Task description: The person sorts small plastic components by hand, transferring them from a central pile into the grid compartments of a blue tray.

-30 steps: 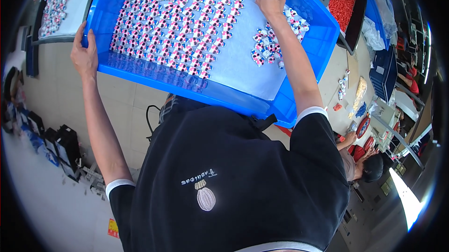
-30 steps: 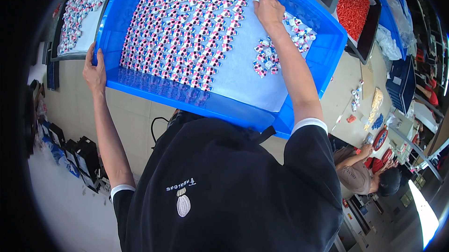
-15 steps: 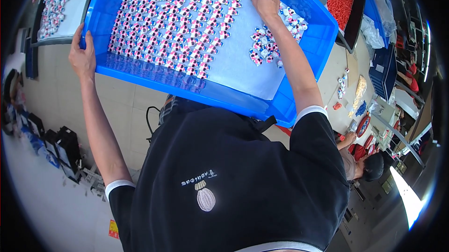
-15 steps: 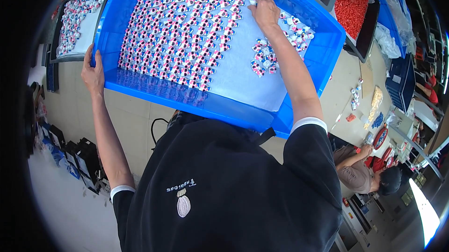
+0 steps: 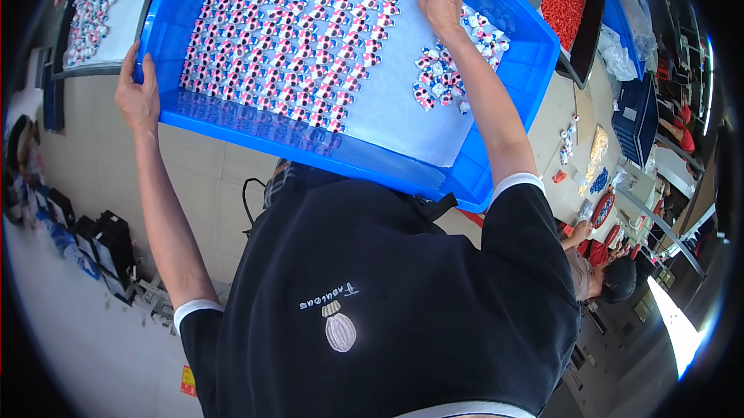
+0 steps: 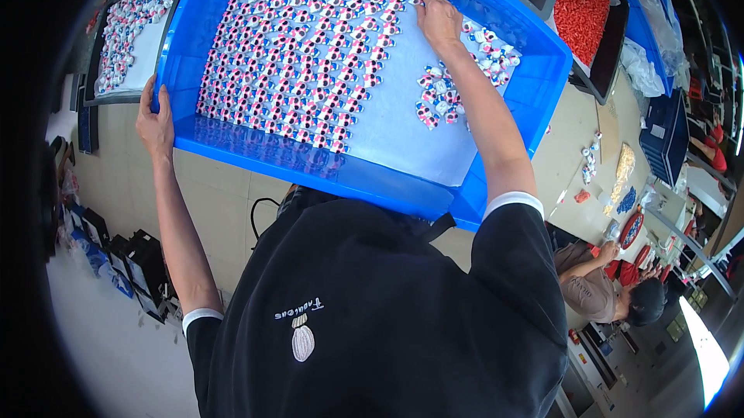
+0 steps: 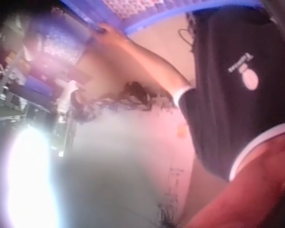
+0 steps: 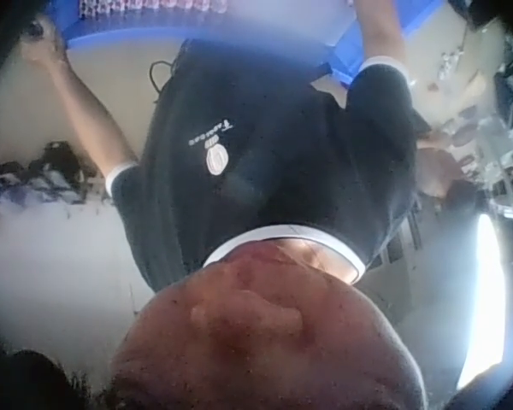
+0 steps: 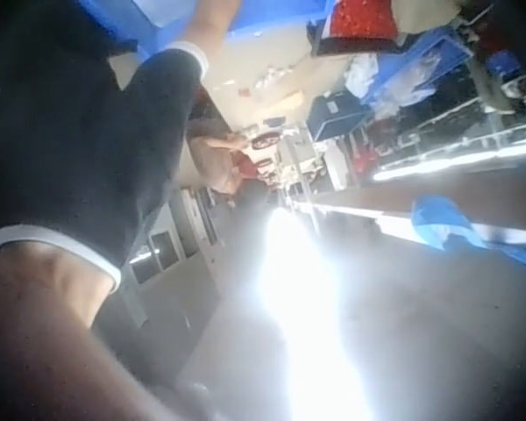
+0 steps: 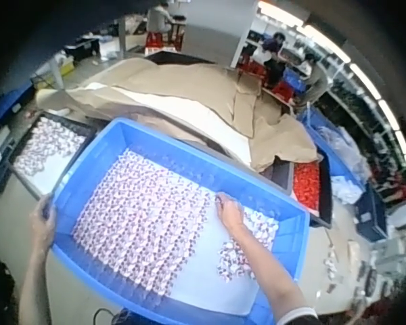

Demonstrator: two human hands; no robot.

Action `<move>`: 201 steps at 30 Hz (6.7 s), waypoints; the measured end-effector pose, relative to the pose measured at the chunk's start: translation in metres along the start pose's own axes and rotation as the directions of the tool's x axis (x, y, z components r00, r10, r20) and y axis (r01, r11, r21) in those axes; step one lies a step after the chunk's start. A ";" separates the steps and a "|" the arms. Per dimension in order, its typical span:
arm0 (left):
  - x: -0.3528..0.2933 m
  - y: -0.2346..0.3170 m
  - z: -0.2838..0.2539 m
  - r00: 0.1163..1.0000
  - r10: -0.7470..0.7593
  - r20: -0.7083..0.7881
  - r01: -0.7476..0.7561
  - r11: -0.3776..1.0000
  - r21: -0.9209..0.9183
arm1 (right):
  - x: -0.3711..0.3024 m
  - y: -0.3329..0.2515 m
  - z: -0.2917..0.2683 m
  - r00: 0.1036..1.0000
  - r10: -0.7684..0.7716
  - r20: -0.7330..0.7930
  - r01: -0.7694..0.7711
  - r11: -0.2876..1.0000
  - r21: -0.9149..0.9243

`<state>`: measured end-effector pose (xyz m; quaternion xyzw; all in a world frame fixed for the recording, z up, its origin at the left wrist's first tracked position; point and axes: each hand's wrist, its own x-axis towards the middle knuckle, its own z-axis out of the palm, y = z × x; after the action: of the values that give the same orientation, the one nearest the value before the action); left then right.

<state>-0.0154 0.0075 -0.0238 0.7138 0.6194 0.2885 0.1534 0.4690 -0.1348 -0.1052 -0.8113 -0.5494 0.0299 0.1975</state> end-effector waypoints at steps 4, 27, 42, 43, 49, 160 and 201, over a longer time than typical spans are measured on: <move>0.000 -0.003 0.001 1.000 -0.003 0.006 0.003 1.000 0.008 | 0.000 -0.002 -0.007 0.999 -0.017 -0.045 0.017 1.000 -0.010; -0.001 -0.003 0.000 1.000 -0.003 -0.023 0.004 0.999 0.031 | -0.018 -0.002 -0.025 0.994 0.064 0.085 -0.075 0.990 0.120; -0.001 -0.001 0.000 1.000 0.014 -0.018 -0.014 1.000 -0.004 | -0.012 -0.001 -0.025 0.924 -0.296 0.244 0.268 0.953 0.140; -0.001 -0.001 0.000 1.000 0.006 -0.013 -0.006 1.000 0.008 | -0.012 0.005 -0.021 0.902 -0.336 0.272 0.312 0.942 0.126; -0.001 -0.005 0.000 1.000 0.002 -0.015 -0.002 1.000 0.006 | -0.023 0.002 -0.024 0.947 -0.118 0.300 0.116 0.993 0.026; 0.001 -0.004 0.001 1.000 -0.017 -0.009 0.017 1.000 -0.002 | -0.025 0.019 -0.014 0.987 -0.006 0.160 0.038 0.980 -0.195; 0.000 -0.004 -0.001 1.000 -0.017 -0.011 0.017 1.000 0.026 | -0.038 0.039 -0.040 0.957 0.288 0.015 -0.283 0.948 -0.145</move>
<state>-0.0195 0.0078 -0.0257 0.7089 0.6300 0.2830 0.1430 0.4989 -0.1933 -0.0887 -0.8937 -0.4302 0.0336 0.1230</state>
